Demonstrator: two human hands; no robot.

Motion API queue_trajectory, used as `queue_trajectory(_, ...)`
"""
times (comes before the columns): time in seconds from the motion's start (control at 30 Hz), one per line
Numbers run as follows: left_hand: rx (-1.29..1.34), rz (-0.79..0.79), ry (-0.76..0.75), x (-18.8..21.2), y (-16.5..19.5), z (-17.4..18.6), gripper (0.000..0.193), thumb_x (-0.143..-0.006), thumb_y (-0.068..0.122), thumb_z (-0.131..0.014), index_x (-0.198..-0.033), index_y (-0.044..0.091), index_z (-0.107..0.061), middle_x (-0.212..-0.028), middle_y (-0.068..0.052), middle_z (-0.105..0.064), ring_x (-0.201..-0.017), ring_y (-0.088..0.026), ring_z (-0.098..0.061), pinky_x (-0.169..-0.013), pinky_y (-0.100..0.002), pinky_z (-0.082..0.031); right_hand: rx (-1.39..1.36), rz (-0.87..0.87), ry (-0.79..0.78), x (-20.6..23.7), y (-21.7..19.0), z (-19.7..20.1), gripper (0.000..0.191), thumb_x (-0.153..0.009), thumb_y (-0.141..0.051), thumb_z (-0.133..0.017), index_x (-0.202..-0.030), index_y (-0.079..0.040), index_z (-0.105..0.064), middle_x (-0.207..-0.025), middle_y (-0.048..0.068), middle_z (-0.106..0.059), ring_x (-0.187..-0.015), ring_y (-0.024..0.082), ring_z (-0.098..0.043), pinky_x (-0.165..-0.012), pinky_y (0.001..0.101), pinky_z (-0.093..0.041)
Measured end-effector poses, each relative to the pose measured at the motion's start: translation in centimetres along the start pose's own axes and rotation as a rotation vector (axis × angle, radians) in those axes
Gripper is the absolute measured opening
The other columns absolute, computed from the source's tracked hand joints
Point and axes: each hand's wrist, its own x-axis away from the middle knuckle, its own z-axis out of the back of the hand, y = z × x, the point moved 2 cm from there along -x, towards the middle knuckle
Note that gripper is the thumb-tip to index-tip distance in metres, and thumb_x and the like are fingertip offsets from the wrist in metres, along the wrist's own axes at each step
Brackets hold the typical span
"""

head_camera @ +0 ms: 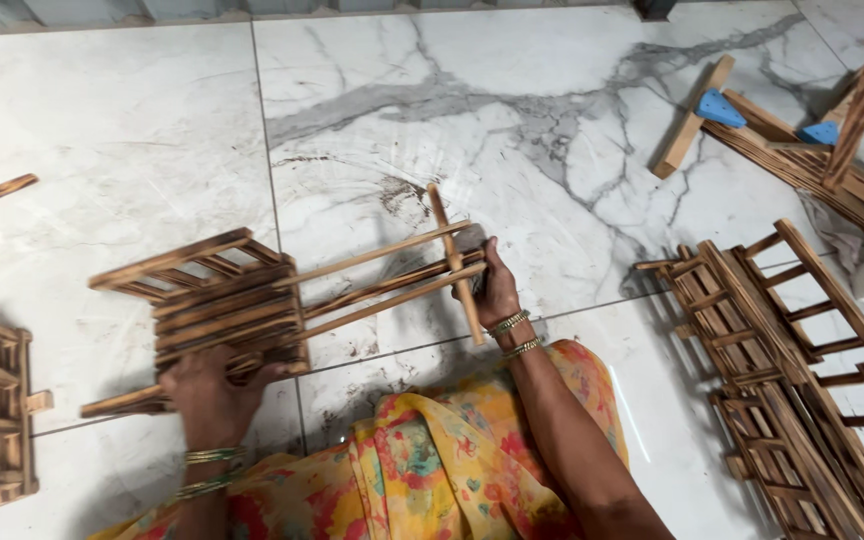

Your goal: The person sits on the floor and rubs down small wooden chair frames with a cloth-like abrasive pad, turning each frame over and working different sides and slats. Finished frames are set aside with a pile of similar wooden chair frames nearby.

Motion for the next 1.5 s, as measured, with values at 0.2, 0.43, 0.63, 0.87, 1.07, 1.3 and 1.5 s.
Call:
queue_trajectory(0.2, 0.083, 0.031, 0.077, 1.1, 4.4, -0.9, 0.061, -0.069, 0.061, -0.083, -0.090, 0.007, -0.064, -0.085, -0.009, -0.066, -0.091, -0.031, -0.061, -0.092, -0.052, -0.035, -0.384, 0.010, -0.327, 1.6, 7.6, -4.0, 0.038, -0.108, -0.034, -0.040, -0.114, -0.007, -0.066, -0.095, 0.008, -0.069, -0.076, 0.020, -0.063, -0.064, 0.0328, -0.053)
queue_trajectory(0.43, 0.170, 0.056, 0.119, 2.0, 5.4, 0.0, 0.067, -0.068, 0.061, -0.084, -0.095, 0.003, -0.063, -0.085, -0.011, -0.064, -0.089, -0.031, -0.058, -0.095, -0.050, -0.036, -0.231, -0.173, -0.068, 5.1, 17.0, -11.4, 0.040, -0.105, -0.028, -0.038, -0.135, -0.007, -0.056, -0.131, 0.011, -0.064, -0.103, 0.023, -0.069, -0.084, 0.0439, -0.059)
queue_trajectory(0.63, 0.170, 0.135, 0.088, 1.7, 5.4, 0.3, 0.066, -0.065, 0.058, -0.088, -0.093, 0.004, -0.063, -0.085, -0.010, -0.065, -0.091, -0.031, -0.060, -0.097, -0.048, -0.036, -0.338, -0.260, -0.315, 3.9, 14.2, -10.9, 0.039, -0.106, -0.029, -0.038, -0.131, -0.005, -0.054, -0.114, 0.013, -0.070, -0.092, 0.022, -0.070, -0.073, 0.0345, -0.062)
queue_trajectory(0.87, 0.241, 0.186, 0.060, 1.3, 5.3, 1.3, 0.058, -0.062, 0.050, -0.091, -0.089, 0.006, -0.064, -0.083, -0.007, -0.068, -0.093, -0.031, -0.060, -0.099, -0.051, -0.035, -0.809, 0.094, -0.657, 5.2, -1.7, -9.5, 0.046, -0.099, -0.025, -0.053, -0.141, -0.004, -0.052, -0.137, 0.015, -0.067, -0.136, 0.027, -0.056, -0.120, 0.0489, -0.040)
queue_trajectory(1.07, 0.353, 0.217, 0.089, 0.9, 6.9, 2.0, 0.052, -0.065, 0.048, -0.092, -0.082, 0.007, -0.064, -0.083, -0.009, -0.064, -0.090, -0.030, -0.059, -0.101, -0.048, -0.037, -0.189, 0.338, -0.359, 2.9, 3.8, -10.2, 0.059, -0.103, -0.037, -0.053, -0.144, 0.006, -0.053, -0.144, 0.023, -0.059, -0.138, 0.038, -0.050, -0.114, 0.0509, -0.040)
queue_trajectory(1.3, 0.437, 0.357, 0.149, -0.3, 6.0, 4.4, 0.048, -0.069, 0.043, -0.093, -0.075, 0.004, -0.065, -0.064, -0.006, -0.061, -0.063, -0.025, -0.058, -0.066, -0.040, -0.046, 1.842, 0.523, 0.454, 0.0, 11.0, 1.4, 0.033, -0.095, -0.027, -0.065, -0.119, -0.005, -0.069, -0.117, 0.017, -0.071, -0.112, 0.033, -0.064, -0.099, 0.0465, -0.051)
queue_trajectory(1.5, 0.645, 0.267, 0.327, -0.8, 4.2, 6.1, 0.035, -0.081, 0.034, -0.085, -0.079, 0.003, -0.069, -0.058, 0.000, -0.060, -0.048, -0.011, -0.052, -0.050, -0.030, -0.043, 1.616, 0.561, 0.222, 1.9, 9.2, -3.4, 0.022, -0.085, -0.020, -0.076, -0.104, -0.010, -0.079, -0.095, 0.015, -0.078, -0.090, 0.031, -0.074, -0.082, 0.0432, -0.060)
